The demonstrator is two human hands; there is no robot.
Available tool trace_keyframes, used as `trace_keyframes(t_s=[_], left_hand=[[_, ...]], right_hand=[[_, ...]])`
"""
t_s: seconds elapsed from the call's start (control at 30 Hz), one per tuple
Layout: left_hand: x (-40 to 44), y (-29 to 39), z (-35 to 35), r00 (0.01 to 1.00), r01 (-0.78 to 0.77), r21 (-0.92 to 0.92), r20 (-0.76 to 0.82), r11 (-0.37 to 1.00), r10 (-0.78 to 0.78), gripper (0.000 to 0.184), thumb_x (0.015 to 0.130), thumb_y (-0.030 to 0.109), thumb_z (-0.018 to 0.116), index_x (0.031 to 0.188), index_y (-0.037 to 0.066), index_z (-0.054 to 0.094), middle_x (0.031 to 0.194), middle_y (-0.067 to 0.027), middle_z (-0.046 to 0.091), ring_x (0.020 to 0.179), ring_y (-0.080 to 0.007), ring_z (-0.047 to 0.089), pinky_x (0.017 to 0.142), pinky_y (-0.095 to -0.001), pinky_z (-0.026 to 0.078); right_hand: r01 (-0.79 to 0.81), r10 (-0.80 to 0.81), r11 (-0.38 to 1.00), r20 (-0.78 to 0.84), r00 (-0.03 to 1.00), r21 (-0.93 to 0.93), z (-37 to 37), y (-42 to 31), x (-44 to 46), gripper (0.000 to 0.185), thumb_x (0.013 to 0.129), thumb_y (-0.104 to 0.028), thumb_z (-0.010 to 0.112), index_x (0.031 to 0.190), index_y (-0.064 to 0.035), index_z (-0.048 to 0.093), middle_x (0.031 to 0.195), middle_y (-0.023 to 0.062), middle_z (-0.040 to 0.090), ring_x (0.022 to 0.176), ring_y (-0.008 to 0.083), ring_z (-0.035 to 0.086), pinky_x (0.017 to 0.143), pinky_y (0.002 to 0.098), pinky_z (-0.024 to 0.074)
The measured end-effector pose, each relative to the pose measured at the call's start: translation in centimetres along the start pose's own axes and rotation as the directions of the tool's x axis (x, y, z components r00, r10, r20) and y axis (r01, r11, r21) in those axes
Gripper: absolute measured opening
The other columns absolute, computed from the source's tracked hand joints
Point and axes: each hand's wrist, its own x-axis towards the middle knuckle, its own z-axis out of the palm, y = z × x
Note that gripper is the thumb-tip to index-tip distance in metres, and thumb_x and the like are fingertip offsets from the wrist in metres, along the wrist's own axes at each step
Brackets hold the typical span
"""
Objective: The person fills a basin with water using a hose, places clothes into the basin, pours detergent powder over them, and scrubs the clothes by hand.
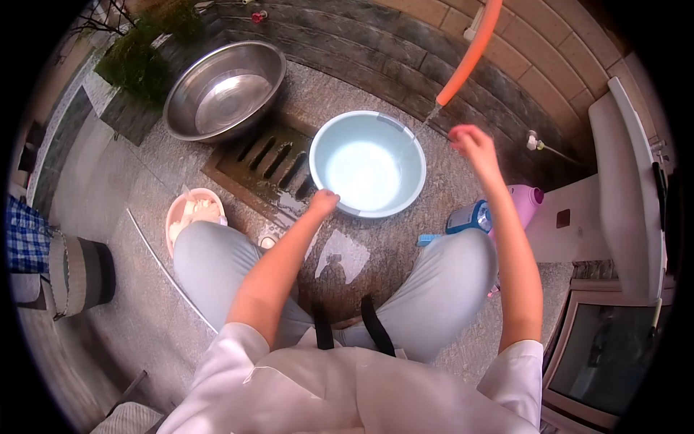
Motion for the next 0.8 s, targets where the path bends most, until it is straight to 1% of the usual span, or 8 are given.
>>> trace_keyframes(t_s=[0.13,0.2,0.23,0.4,0.5,0.6,0.67,0.8], left_hand=[[-3.0,9.0,-10.2,0.907,-0.238,0.278,0.406,0.931,0.111,0.028,0.068,0.022,0.06,0.087,0.002,0.062,0.08,-0.0157,0.062,0.076,-0.0238,0.059,0.069,-0.0338,0.046],[-3.6,11.9,-14.4,0.925,-0.372,0.443,0.253,0.816,0.284,0.03,0.07,0.022,0.061,0.092,0.002,0.061,0.083,-0.0139,0.062,0.077,-0.0233,0.059,0.071,-0.0329,0.046],[-3.9,12.8,-15.8,0.933,-0.357,0.484,0.218,0.799,0.285,0.032,0.071,0.022,0.061,0.096,0.002,0.06,0.087,-0.0128,0.061,0.079,-0.0222,0.059,0.072,-0.0326,0.046],[-6.9,15.7,-21.0,0.907,-0.277,0.362,0.404,0.89,0.118,0.039,0.075,0.027,0.059,0.108,0.006,0.054,0.101,-0.0093,0.057,0.089,-0.0192,0.057,0.075,-0.0324,0.046],[-9.8,16.2,-23.2,0.877,-0.217,0.503,0.477,0.836,-0.059,0.033,0.081,0.028,0.054,0.107,0.008,0.054,0.092,-0.0016,0.059,0.083,-0.0121,0.055,0.067,-0.0285,0.046],[-12.2,13.7,-25.9,0.844,-0.012,0.376,0.5,0.926,-0.192,0.037,0.082,0.031,0.053,0.11,0.008,0.053,0.097,-0.0031,0.059,0.092,-0.0132,0.055,0.076,-0.0294,0.046],[-10.9,8.6,-28.2,0.776,-0.003,0.177,0.621,0.984,-0.11,0.041,0.083,0.033,0.051,0.113,0.005,0.052,0.11,-0.0064,0.055,0.098,-0.0158,0.053,0.08,-0.0297,0.044],[-14.0,1.0,-30.1,0.862,0.0,-0.016,0.507,1.0,0.008,0.041,0.085,0.031,0.05,0.113,0.0,0.051,0.107,-0.0074,0.057,0.095,-0.0148,0.054,0.079,-0.0267,0.045]], right_hand=[[-0.172,0.21,0.973,0.286,0.935,-0.152,-0.5,4.7,-6.6,0.021,0.083,-0.018,0.051,0.094,-0.0029,0.058,0.087,0.0044,0.06,0.07,0.0117,0.057,0.059,0.0245,0.0453],[-0.459,0.524,0.847,0.283,0.803,-0.266,-0.9,4.5,-7.4,0.023,0.083,-0.022,0.051,0.098,-0.006,0.057,0.089,0.0042,0.061,0.068,0.0112,0.057,0.053,0.022,0.0415],[-0.443,0.518,0.849,0.286,0.806,-0.289,-0.9,4.1,-7.2,0.028,0.083,-0.026,0.048,0.103,-0.0091,0.055,0.095,0.0029,0.06,0.078,0.0128,0.058,0.065,0.0264,0.0429],[-0.353,0.405,0.908,0.257,0.877,-0.224,-0.8,3.5,-6.7,0.027,0.082,-0.027,0.05,0.102,-0.01,0.055,0.096,0.0031,0.06,0.075,0.0118,0.057,0.064,0.0249,0.0422],[-0.36,0.426,0.895,0.268,0.864,-0.263,-0.6,1.8,-7.4,0.026,0.082,-0.027,0.05,0.103,-0.0103,0.055,0.096,0.0036,0.06,0.075,0.0112,0.057,0.064,0.0248,0.0422],[-0.369,0.49,0.847,0.295,0.82,-0.383,0.3,-2.6,-7.6,0.026,0.083,-0.025,0.05,0.102,-0.0082,0.055,0.093,0.004,0.06,0.075,0.0112,0.057,0.064,0.025,0.0427],[-0.061,0.217,0.945,0.475,0.853,-0.322,1.5,-4.6,-7.3,0.021,0.081,-0.017,0.051,0.095,-0.0032,0.057,0.081,0.0039,0.059,0.066,0.0105,0.055,0.056,0.0237,0.0433],[-0.045,0.133,0.982,0.5,0.856,-0.185,7.1,-7.4,-7.9,0.022,0.08,-0.017,0.051,0.096,-0.0029,0.057,0.082,0.006,0.06,0.067,0.0131,0.057,0.059,0.0265,0.0454]])
